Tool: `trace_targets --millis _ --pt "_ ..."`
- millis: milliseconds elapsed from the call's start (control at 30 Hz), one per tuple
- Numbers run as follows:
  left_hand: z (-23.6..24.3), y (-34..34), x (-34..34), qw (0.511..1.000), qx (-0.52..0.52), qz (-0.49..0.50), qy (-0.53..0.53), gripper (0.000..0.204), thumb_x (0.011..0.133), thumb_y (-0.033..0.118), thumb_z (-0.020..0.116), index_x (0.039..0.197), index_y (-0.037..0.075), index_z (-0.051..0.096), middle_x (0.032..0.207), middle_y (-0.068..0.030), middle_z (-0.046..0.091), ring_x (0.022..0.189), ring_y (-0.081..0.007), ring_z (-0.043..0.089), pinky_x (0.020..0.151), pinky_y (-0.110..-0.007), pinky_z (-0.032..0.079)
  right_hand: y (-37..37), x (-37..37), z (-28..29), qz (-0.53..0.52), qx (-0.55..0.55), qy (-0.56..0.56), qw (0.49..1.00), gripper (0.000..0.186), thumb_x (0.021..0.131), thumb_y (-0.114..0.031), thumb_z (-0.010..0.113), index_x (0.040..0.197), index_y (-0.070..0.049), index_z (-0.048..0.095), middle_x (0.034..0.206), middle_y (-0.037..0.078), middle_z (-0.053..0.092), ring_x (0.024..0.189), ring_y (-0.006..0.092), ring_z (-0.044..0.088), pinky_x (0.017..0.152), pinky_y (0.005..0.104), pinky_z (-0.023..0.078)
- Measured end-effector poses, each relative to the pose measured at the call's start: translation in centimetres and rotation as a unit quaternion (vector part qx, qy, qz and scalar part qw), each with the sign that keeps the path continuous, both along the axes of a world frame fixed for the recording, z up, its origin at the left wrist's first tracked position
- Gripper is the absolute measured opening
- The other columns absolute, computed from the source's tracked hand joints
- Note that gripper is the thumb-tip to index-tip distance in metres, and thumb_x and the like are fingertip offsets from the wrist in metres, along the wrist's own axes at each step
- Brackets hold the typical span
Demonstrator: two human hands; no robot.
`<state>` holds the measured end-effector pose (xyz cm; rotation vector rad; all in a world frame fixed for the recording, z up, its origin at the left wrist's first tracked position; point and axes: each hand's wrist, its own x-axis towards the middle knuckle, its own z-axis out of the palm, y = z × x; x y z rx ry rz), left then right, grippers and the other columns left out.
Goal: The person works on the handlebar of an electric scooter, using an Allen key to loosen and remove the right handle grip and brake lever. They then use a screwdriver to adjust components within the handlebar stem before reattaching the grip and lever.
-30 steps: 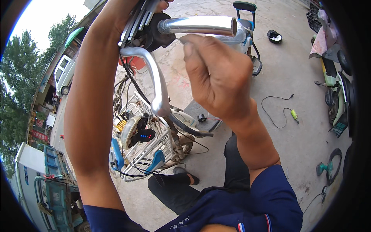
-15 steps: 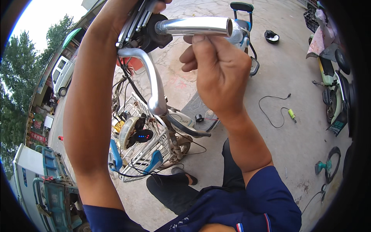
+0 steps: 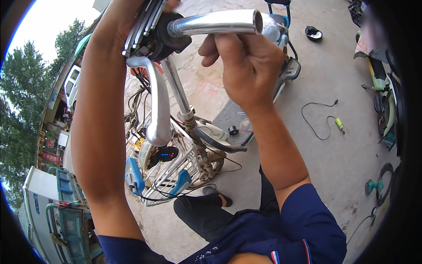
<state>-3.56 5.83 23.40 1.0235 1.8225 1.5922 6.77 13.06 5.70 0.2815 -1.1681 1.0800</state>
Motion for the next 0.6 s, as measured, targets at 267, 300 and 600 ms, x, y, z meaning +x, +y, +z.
trace_targets --millis 267,300,600 --pt "0.0 0.2 0.5 1.0 0.01 0.018 -0.008 0.027 0.097 0.027 0.052 0.089 0.002 0.058 0.068 -0.0105 0.065 0.046 -0.0135 0.061 0.038 -0.025 0.052 -1.6 -0.7 -0.9 -0.237 0.101 0.077 0.963 0.019 0.088 -0.002 0.066 0.106 0.001 0.071 0.074 0.008 0.067 0.059 0.0151 0.064 0.054 0.0265 0.05" --pt "-0.1 0.2 0.7 1.0 0.013 0.02 -0.001 0.027 0.097 0.026 0.052 0.088 0.002 0.059 0.068 -0.0104 0.065 0.046 -0.0133 0.061 0.038 -0.025 0.052 -1.9 -0.5 -0.7 -0.234 0.086 0.069 0.966 0.017 0.089 -0.003 0.066 0.104 0.002 0.071 0.074 0.008 0.067 0.059 0.0138 0.064 0.053 0.0263 0.05" --pt "-0.1 0.2 0.6 0.999 0.003 0.026 0.038 0.028 0.097 0.025 0.051 0.086 0.001 0.059 0.067 -0.0096 0.065 0.046 -0.0126 0.06 0.038 -0.023 0.051 -3.4 1.1 0.3 0.063 -0.164 -0.039 0.984 0.024 0.1 -0.011 0.057 0.087 0.005 0.069 0.066 0.006 0.068 0.055 0.0096 0.065 0.052 0.022 0.051"
